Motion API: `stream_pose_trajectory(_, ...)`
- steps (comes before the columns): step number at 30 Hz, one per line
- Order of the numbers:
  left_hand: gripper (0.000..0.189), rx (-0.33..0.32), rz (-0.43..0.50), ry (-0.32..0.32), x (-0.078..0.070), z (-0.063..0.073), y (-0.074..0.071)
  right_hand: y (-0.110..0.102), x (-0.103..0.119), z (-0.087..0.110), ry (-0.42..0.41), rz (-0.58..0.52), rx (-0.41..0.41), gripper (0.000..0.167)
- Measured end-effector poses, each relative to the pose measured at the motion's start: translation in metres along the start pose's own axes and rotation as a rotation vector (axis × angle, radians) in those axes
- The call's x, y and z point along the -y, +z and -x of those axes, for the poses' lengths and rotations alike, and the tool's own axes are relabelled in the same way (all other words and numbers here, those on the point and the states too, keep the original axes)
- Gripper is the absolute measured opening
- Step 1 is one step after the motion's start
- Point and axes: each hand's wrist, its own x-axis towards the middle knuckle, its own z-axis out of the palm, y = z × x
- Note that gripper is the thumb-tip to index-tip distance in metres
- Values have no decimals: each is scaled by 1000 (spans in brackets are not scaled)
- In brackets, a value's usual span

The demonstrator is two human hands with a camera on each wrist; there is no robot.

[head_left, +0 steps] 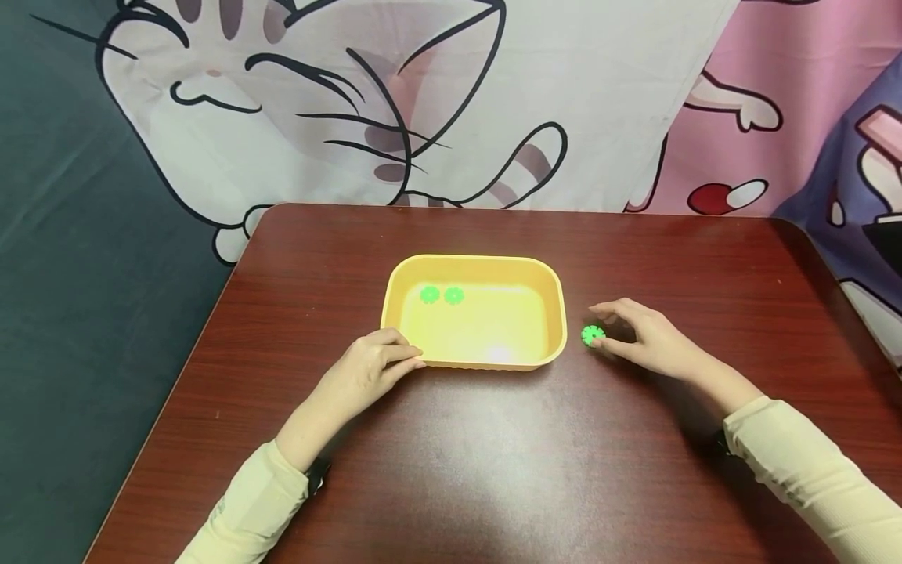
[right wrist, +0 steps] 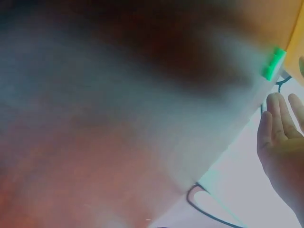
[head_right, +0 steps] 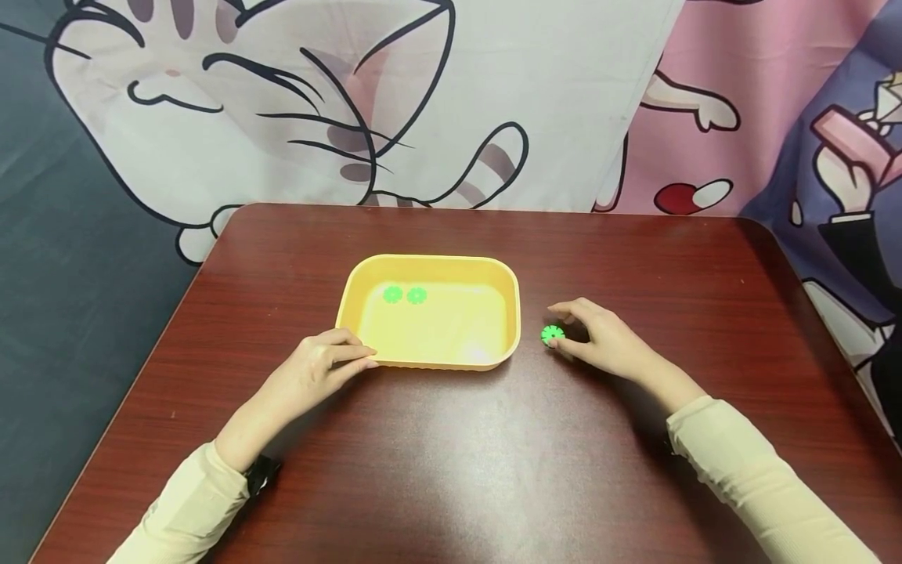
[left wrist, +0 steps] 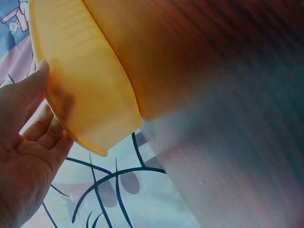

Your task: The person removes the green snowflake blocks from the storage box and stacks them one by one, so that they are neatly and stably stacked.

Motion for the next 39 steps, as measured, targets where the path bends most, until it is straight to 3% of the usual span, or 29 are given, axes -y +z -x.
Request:
stream_pose_trajectory(8,14,0,-1,-3,1,0,-2,-13,19,-26,-92,27,-42,49)
stream_pose_trajectory(17,12,24,2,-11,2,-3,-6,-26,43,-63,-113,3,-18,48)
stream_pose_trajectory(21,12,31,-3,-17,1,-5,-8,-25,56,-80,-169,-2,33,47)
stream_pose_trajectory(33,12,59,18,-35,-1,0,-7,-10,108,-134,-256,61,304,46)
stream_pose_trajectory(39,14,64,-10,-20,-1,0,-9,4,131,-163,-297,78,353,45)
